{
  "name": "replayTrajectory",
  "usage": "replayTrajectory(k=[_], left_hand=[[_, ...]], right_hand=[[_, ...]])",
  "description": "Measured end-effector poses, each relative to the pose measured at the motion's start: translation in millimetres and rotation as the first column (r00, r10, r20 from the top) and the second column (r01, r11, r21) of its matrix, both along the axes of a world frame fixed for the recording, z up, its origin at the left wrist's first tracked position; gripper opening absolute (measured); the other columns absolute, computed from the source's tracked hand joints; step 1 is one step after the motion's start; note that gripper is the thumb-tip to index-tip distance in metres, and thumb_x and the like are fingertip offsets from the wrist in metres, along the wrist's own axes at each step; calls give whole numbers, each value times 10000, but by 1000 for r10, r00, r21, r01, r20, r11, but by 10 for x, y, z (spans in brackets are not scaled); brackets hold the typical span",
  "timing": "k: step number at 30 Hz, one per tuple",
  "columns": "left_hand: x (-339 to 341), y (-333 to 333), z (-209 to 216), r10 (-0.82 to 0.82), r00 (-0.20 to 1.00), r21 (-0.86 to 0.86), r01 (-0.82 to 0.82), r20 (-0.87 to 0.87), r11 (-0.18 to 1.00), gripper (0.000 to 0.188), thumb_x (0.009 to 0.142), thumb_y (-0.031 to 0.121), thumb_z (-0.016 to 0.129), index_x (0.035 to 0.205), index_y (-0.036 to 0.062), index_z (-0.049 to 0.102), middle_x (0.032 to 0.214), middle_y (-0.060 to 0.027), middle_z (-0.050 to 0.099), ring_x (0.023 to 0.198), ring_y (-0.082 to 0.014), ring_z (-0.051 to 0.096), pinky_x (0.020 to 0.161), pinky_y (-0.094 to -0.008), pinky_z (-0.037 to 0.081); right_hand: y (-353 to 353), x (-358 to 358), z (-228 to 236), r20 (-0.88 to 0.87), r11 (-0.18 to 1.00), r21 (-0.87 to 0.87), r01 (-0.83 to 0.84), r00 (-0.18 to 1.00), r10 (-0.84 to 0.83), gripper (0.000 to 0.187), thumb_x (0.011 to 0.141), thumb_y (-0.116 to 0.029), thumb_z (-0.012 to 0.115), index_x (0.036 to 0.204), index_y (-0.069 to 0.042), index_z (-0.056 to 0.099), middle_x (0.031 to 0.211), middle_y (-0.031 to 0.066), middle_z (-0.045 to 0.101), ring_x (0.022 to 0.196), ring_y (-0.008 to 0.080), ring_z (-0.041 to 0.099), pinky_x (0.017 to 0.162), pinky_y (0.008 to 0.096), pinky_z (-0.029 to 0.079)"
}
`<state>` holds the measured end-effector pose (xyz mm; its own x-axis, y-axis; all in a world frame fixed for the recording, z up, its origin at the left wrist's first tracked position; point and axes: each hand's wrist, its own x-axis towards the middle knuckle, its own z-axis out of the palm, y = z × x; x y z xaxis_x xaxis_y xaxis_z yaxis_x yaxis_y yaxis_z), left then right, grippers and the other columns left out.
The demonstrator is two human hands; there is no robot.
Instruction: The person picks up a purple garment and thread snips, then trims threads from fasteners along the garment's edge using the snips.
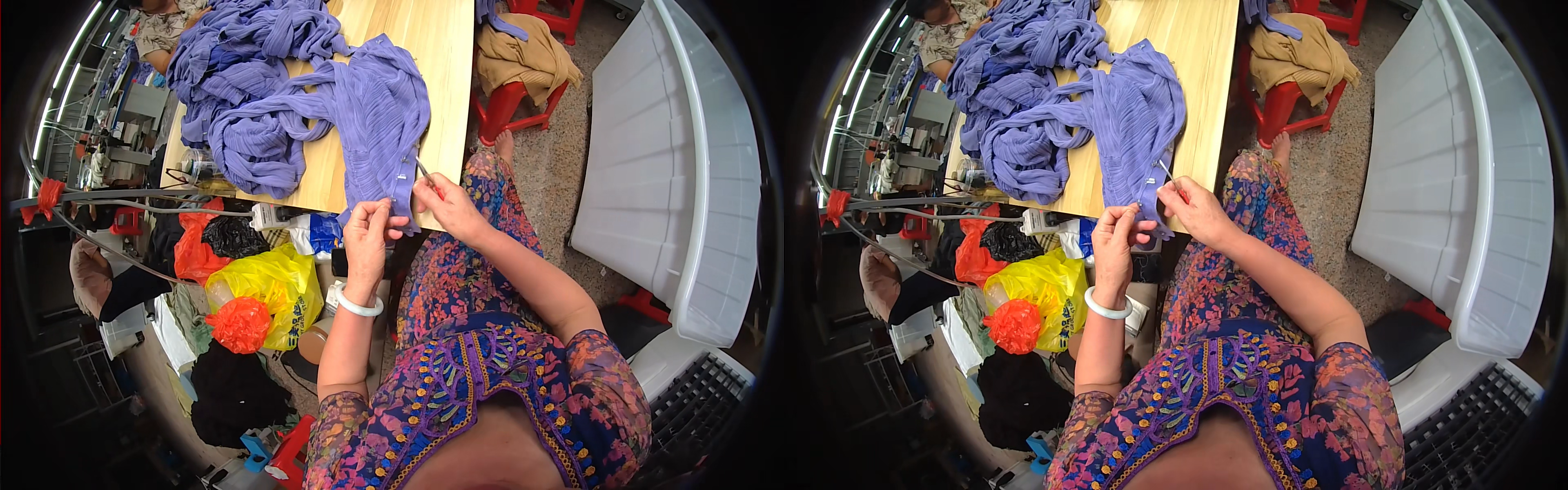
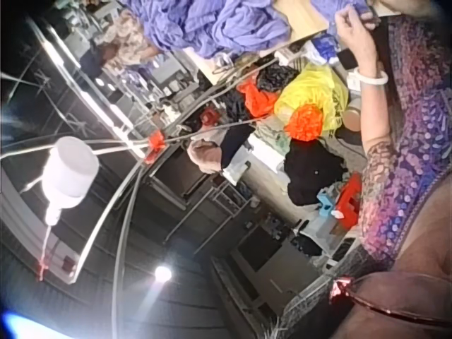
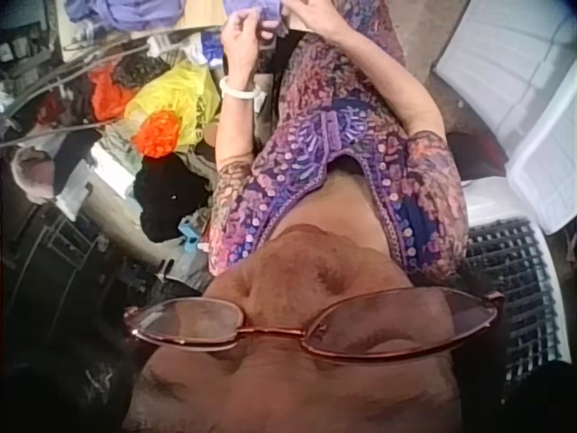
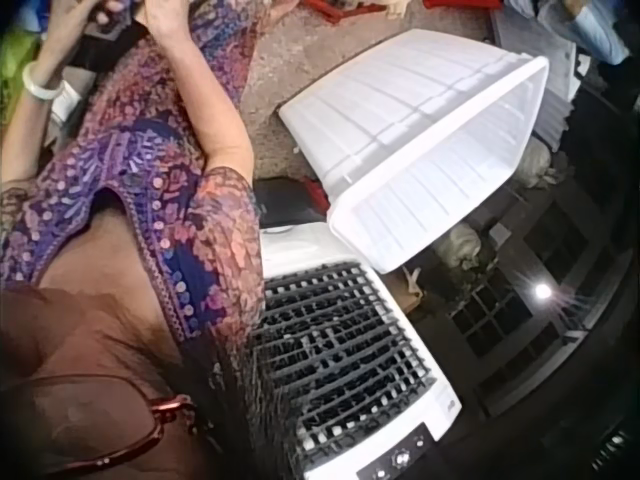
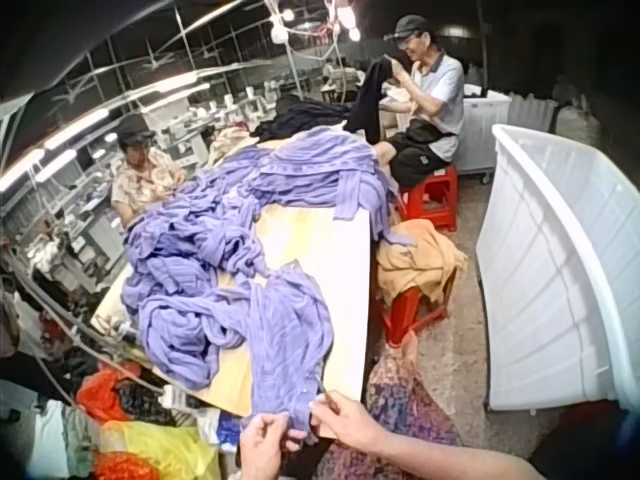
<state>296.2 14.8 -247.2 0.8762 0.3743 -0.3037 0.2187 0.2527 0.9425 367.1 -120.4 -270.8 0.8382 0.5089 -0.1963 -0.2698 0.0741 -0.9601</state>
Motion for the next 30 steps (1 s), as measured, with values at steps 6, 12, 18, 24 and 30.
replayTrajectory(k=[6, 12, 18, 24, 30], left_hand=[[-10, -1, -16, -7, 999, -57, 9, 40, 998, 106, 874, 100, 503, 898, 1, 533, 993, -98, 562, 797, -136, 609, 627, -188, 482], [-18, -8, -51, -35, 998, -55, 38, 52, 998, 85, 876, 103, 498, 894, 25, 524, 1046, -103, 534, 831, -170, 610, 650, -203, 489], [-15, -46, -84, -44, 995, -31, 47, 95, 998, 113, 875, 102, 502, 912, -1, 532, 1026, -107, 555, 763, -85, 574, 673, -192, 478], [-23, -22, -176, -16, 993, -10, 17, 114, 1000, 99, 873, 90, 500, 903, 3, 537, 1053, -125, 551, 772, -75, 560, 690, -187, 466], [-29, -54, -157, -54, 990, 72, 45, 127, 996, 96, 872, 80, 495, 885, -3, 542, 1057, -132, 551, 751, -59, 536, 699, -191, 452]], right_hand=[[-248, -62, 25, 145, 979, -155, -132, 977, 155, 358, 921, -327, 375, 975, 2, 507, 698, 44, 527, 676, 118, 515, 638, 258, 411], [-330, -104, 75, -115, 905, 138, -403, 901, 418, 301, 935, -266, 349, 1020, -29, 514, 699, -2, 503, 485, 18, 359, 435, 151, 294], [-300, -142, 10, -267, 874, 220, -433, 835, 481, 287, 927, -269, 383, 988, -33, 534, 661, -8, 498, 474, 19, 365, 415, 150, 285], [-268, -142, -49, -303, 893, 220, -392, 843, 444, 269, 916, -282, 408, 947, -50, 542, 644, -18, 487, 451, 19, 361, 390, 157, 269], [-238, -109, -44, -323, 903, 193, -384, 844, 428, 259, 909, -282, 419, 923, -54, 542, 641, -24, 483, 433, 18, 346, 384, 159, 263]])
